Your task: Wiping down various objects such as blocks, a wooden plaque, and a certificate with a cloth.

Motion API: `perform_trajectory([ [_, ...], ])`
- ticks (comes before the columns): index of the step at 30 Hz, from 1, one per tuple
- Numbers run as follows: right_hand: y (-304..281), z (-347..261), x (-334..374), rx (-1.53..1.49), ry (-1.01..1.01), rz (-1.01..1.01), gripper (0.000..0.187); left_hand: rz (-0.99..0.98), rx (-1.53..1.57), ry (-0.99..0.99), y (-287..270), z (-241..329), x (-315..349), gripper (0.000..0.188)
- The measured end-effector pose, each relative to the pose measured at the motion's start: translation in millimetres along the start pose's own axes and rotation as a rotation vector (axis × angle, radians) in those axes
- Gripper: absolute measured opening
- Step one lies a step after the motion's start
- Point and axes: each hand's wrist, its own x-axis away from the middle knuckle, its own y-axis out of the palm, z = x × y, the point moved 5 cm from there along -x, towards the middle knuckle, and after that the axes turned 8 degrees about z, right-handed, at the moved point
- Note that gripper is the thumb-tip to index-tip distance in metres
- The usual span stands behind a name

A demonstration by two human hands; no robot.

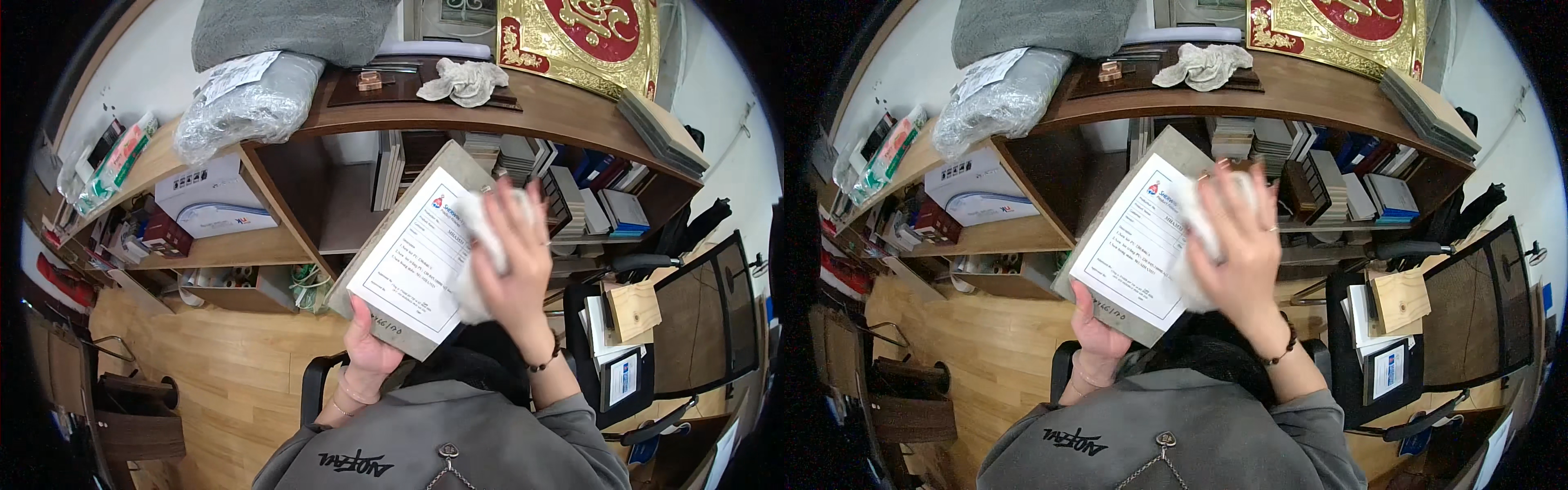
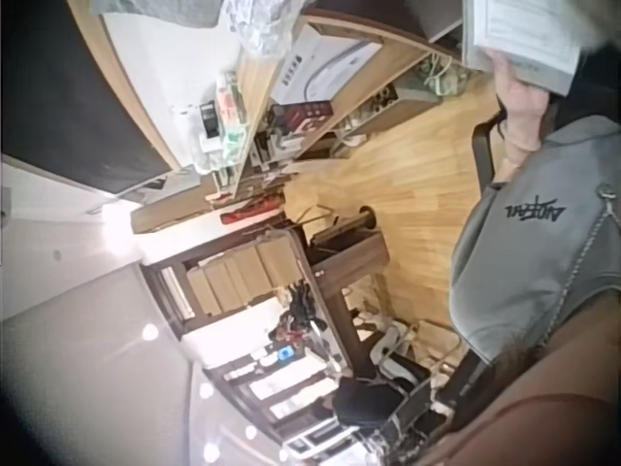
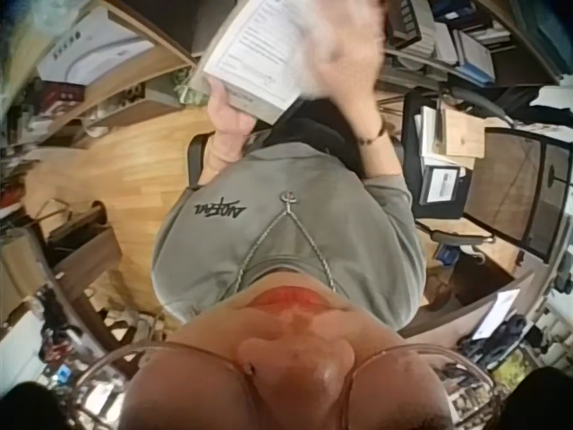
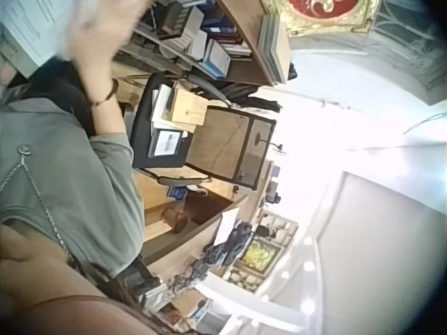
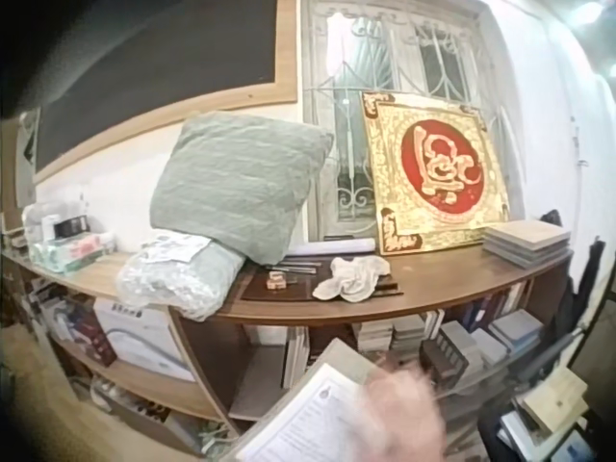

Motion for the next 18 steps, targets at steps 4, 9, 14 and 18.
perform_trajectory([
  [4,6.4,-14.4,5.9,-0.109,0.072,-0.060,0.047,0.033,-0.056,0.022,1.5,-2.4,-1.1,0.061],
  [9,1.3,-51.3,31.2,-0.256,-0.131,-0.244,0.048,0.067,-0.093,0.015,-2.3,-0.8,0.6,0.064],
  [14,-2.5,-9.8,16.3,-0.088,0.051,0.008,0.052,0.096,-0.071,0.083,-2.9,9.0,0.5,0.066],
  [18,-6.6,-60.2,35.3,-0.347,-0.145,-0.291,0.046,0.097,-0.018,0.098,3.1,8.0,-7.0,0.065],
])
